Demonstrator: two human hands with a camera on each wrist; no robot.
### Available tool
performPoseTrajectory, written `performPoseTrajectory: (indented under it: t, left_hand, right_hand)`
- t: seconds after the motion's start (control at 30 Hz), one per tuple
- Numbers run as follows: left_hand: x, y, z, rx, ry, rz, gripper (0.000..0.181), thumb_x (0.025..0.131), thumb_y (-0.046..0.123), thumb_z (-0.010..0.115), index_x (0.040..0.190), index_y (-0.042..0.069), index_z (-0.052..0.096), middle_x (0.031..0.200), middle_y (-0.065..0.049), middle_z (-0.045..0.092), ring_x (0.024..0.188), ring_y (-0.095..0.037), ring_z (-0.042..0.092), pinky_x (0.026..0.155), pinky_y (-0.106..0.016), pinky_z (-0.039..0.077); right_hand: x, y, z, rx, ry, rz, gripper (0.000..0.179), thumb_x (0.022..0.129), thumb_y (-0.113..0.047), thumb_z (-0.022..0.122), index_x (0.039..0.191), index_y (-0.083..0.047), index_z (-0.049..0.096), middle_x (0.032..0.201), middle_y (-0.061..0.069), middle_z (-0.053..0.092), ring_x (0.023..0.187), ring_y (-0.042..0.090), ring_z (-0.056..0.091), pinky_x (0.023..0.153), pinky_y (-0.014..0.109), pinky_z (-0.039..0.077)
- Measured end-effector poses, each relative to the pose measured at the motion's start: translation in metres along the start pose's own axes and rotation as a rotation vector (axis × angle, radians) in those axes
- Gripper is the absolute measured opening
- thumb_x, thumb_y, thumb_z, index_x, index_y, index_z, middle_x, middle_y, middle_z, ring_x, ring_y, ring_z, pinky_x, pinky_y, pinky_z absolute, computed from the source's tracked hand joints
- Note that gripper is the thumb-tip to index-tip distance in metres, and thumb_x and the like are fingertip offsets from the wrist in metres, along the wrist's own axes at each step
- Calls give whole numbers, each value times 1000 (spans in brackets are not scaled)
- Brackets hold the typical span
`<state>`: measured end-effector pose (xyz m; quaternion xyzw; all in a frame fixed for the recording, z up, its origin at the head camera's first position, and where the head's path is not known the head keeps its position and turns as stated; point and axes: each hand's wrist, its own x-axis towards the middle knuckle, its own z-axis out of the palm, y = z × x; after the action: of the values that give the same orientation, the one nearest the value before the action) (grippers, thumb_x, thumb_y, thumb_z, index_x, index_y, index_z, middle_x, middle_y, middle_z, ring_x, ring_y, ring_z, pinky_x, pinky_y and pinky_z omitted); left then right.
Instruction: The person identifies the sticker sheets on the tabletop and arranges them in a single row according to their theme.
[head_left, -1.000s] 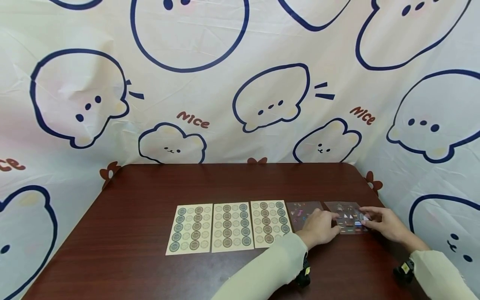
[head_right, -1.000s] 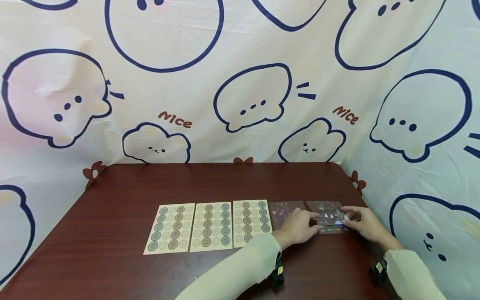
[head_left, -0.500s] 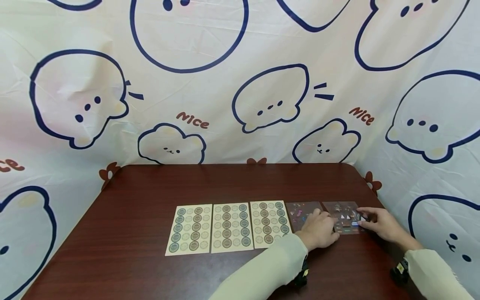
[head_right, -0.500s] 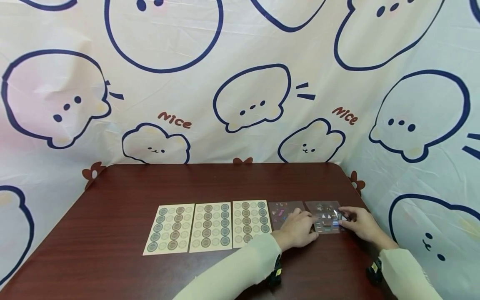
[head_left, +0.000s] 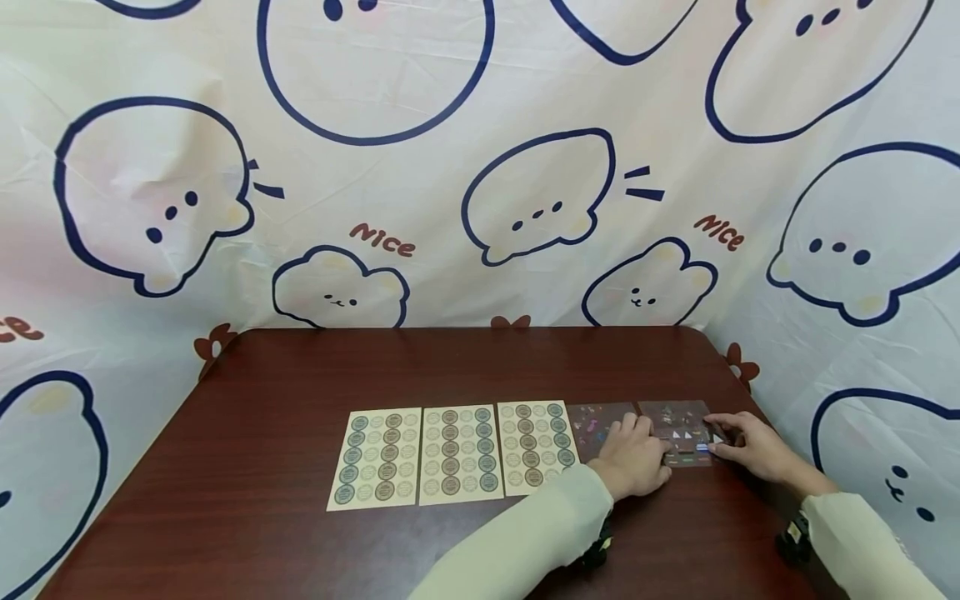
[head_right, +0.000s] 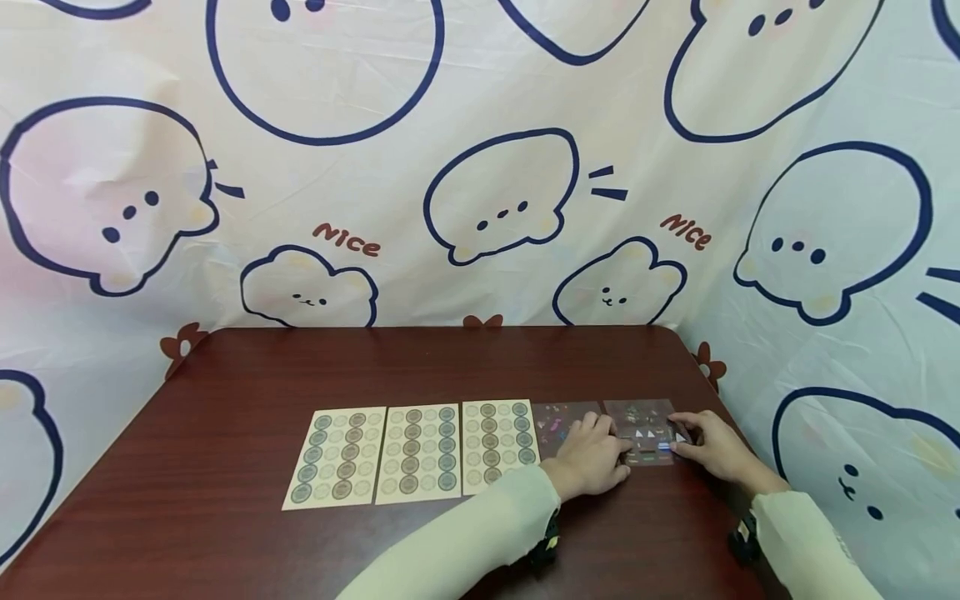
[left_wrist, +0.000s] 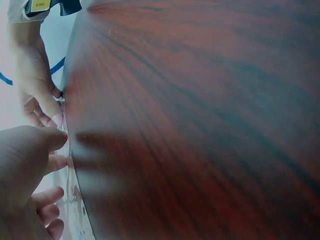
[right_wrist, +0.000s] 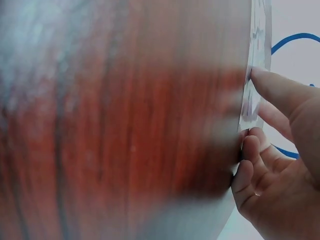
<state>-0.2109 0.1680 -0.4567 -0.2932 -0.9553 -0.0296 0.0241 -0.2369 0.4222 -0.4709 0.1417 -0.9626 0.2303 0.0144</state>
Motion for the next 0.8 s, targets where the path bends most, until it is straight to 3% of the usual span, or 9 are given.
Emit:
performPoseTrajectory:
  t: [0.2,0.43,0.8]
  left_hand:
    - [1,-2,-2,-15,-20,11,36,96,54,59,132,47,63,133,19,57,114,-6,46,90,-24,40]
    - [1,-1,-3,-12,-23,21,36,96,53,60,130,46,65,132,19,59,112,-6,47,89,-24,41]
    - [-1,1,-2,-17,-33,22,37,96,54,60,132,46,63,134,18,57,114,-5,47,91,-24,41]
  right_hand:
    - [1,-1,0,-13,-2,11,49,88,-18,78,128,6,64,105,15,59,78,9,41,63,23,39]
    - [-1,-1,-1,-13,-5,33,49,88,-18,78,128,5,64,105,15,59,76,10,42,62,23,38]
    - [-2,-3,-1,-2,-4,4,48,86,-14,78,127,8,64,107,18,60,72,6,41,61,23,38]
